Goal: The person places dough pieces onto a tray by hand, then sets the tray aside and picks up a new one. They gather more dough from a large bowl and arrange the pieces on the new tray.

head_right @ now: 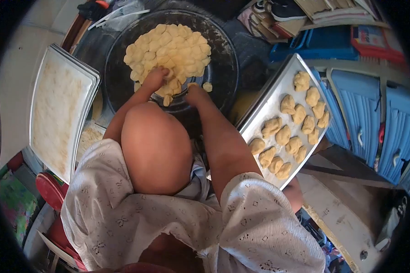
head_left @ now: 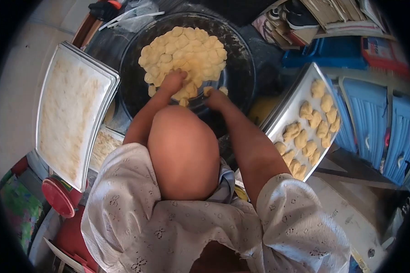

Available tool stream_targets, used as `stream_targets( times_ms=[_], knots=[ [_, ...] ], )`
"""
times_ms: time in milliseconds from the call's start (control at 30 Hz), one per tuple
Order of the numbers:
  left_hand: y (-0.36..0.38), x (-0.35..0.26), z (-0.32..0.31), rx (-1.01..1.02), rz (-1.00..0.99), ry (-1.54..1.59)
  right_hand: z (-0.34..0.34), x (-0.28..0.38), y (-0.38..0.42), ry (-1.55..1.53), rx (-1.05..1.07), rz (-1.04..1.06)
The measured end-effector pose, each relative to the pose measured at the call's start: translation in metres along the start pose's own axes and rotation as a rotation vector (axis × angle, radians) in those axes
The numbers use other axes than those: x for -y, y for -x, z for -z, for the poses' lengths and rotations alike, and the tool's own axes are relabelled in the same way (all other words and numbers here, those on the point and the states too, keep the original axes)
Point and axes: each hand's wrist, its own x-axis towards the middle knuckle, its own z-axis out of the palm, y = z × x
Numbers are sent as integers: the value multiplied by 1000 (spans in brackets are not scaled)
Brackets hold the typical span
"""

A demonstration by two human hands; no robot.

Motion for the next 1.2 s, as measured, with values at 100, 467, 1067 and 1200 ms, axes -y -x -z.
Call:
stream_targets(
  times_ms=[100,467,1067,1200],
  knots=[
    [10,19,8,-428,104,770,39,36,29,-227,17,-33],
    [142,-154,265,-14,-266,1336,116,58,190,-1221,-109,649],
    [198,-349,153,216,-56,1619,1,-92,366,-1516,-1057,205],
    [185,-335,166,137,-56,1750,-17,-120,341,-540,-1250,164]
  ],
)
